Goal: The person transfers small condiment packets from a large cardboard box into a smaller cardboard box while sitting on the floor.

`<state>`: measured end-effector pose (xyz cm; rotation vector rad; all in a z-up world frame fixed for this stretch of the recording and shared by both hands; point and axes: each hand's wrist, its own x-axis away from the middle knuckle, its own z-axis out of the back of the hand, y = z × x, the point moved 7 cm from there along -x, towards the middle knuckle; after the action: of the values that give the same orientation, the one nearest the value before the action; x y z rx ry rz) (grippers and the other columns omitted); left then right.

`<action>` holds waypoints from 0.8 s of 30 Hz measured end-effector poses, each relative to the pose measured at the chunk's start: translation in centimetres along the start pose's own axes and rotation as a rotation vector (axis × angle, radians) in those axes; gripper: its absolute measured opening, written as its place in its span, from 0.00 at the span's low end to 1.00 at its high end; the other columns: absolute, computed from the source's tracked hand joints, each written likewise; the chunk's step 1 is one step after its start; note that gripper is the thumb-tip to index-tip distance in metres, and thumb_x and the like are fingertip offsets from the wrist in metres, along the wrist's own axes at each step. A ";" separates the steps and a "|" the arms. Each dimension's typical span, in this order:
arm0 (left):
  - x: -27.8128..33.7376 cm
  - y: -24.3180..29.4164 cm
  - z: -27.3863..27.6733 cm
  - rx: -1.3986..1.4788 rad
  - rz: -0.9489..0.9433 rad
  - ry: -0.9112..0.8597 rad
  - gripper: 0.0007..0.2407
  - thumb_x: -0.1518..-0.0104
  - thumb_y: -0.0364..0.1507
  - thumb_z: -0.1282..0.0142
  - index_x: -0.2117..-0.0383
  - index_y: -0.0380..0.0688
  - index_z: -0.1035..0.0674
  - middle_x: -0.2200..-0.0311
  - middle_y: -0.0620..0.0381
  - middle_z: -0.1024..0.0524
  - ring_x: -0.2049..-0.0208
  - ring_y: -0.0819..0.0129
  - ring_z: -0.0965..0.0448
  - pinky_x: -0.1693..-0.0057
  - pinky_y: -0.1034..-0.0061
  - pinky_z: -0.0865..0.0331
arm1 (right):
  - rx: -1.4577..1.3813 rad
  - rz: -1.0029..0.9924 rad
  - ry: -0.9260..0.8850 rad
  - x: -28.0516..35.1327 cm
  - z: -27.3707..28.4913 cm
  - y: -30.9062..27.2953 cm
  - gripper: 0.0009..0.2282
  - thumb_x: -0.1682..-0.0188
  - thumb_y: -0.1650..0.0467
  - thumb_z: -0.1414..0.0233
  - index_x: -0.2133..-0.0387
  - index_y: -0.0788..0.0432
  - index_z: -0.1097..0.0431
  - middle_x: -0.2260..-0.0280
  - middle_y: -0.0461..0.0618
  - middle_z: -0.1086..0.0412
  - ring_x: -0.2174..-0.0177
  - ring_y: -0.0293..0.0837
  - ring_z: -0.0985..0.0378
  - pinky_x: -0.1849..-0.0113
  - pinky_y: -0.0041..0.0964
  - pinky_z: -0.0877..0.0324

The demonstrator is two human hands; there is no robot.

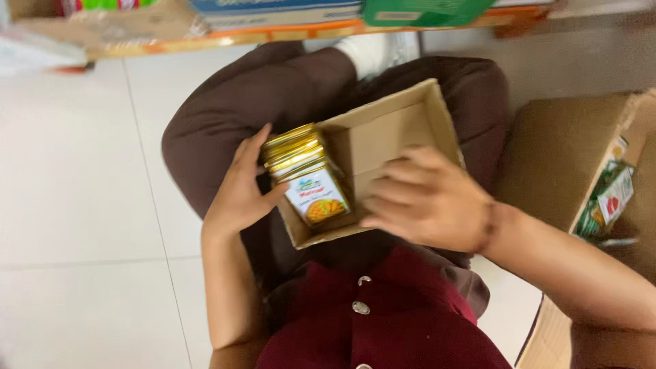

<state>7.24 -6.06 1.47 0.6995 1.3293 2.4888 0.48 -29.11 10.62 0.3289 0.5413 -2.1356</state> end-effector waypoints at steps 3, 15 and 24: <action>-0.4 -1.5 -0.6 -0.064 0.049 -0.008 0.38 0.49 0.23 0.37 0.29 0.45 0.44 0.36 0.47 0.39 0.35 0.60 0.37 0.38 0.66 0.30 | 0.149 -0.169 -0.045 5.9 6.3 2.8 0.13 0.50 0.57 0.39 0.63 0.52 0.22 0.62 0.47 0.23 0.64 0.51 0.24 0.62 0.47 0.35; -0.7 -2.9 -2.5 0.015 0.201 0.103 0.40 0.55 0.14 0.41 0.30 0.35 0.46 0.30 0.38 0.44 0.34 0.57 0.38 0.34 0.63 0.39 | 0.352 -1.253 -0.057 48.6 14.0 9.5 0.13 0.32 0.61 0.37 0.51 0.59 0.16 0.63 0.53 0.23 0.65 0.52 0.24 0.57 0.44 0.32; 0.0 -2.5 -3.7 0.022 -0.023 0.235 0.42 0.59 0.02 0.48 0.30 0.25 0.46 0.31 0.21 0.46 0.33 0.43 0.42 0.37 0.49 0.39 | 0.019 -1.557 -0.702 53.8 5.8 19.3 0.18 0.52 0.61 0.51 0.48 0.38 0.24 0.50 0.55 0.23 0.53 0.61 0.19 0.55 0.55 0.23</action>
<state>5.28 -7.31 -2.32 0.4015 1.4343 2.6055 -14.92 -79.59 -11.96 -1.2109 0.3370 -3.3900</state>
